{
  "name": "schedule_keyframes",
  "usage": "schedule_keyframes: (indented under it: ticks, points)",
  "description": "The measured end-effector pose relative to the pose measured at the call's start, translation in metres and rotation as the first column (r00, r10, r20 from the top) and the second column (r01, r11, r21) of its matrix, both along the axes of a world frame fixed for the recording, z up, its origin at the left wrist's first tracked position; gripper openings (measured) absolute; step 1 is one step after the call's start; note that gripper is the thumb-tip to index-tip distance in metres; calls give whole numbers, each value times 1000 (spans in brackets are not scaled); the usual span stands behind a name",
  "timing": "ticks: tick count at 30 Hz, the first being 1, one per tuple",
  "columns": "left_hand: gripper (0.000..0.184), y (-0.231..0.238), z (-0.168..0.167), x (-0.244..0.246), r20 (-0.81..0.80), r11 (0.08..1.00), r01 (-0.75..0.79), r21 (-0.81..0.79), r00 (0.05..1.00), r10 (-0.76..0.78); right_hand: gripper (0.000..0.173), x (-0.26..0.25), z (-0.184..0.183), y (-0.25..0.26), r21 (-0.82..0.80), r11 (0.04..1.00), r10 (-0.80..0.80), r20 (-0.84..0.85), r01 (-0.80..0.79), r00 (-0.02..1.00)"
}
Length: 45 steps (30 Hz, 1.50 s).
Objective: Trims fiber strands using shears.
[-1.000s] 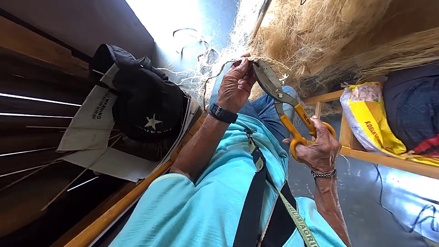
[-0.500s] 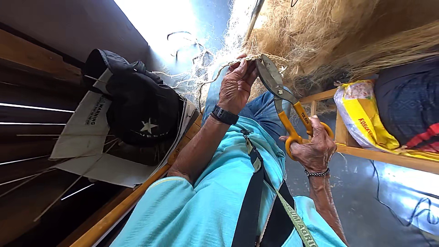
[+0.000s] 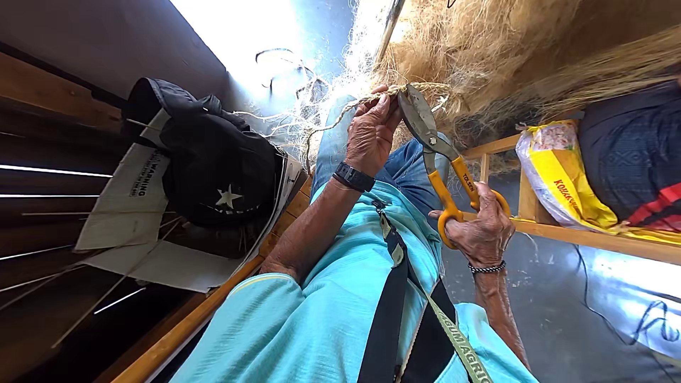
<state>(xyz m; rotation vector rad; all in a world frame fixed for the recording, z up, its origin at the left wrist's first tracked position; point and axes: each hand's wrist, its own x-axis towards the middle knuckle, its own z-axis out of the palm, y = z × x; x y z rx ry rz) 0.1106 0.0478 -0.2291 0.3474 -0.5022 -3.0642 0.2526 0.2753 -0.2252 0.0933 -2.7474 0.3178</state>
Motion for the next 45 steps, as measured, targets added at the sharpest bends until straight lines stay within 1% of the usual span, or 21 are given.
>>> schedule_keyframes:
  ticks: [7, 11, 19, 22, 24, 27, 29, 34, 40, 45]
  points:
    - [19, -1, -4, 0, 7, 1000, -2, 6, 1000, 2, 78, 0, -1, -3, -46, 999, 18, 20, -17, 1000]
    - [18, -3, -4, -1, 13, 1000, 1, -2, 1000, -1, 75, 1, -1, -3, -44, 999, 15, 36, -13, 999]
    - [18, -3, -8, 1, 36, 999, 7, -44, 999, -6, 57, 4, -2, -6, -56, 998, -16, 82, 20, 996]
    - [17, -3, -10, 2, 52, 999, 10, -52, 999, -8, 52, 5, -3, 0, -85, 996, 14, 102, -6, 995]
    - [16, -4, -12, 2, 60, 998, 12, -69, 998, -8, 55, 4, -1, 2, -106, 994, 31, 121, -18, 992]
    - [16, -4, -16, 3, 48, 995, 10, -94, 999, -6, 70, 3, 1, 3, -100, 995, 31, 147, -16, 989]
    - [17, -4, -18, 2, 37, 995, 5, -104, 999, -2, 75, 3, 2, 2, -78, 997, 16, 135, -6, 991]
    - [17, -5, -13, 1, 62, 994, 0, -105, 998, 6, 75, 4, 2, 4, -54, 998, -4, 77, 8, 997]
    - [15, -3, -14, 2, 37, 992, 14, -129, 999, -9, 75, 3, 4, 6, -54, 998, 18, 96, -12, 995]
    - [14, -3, -15, 2, 46, 986, 17, -163, 999, -9, 75, 2, 5, 4, -50, 999, 26, 88, -22, 996]
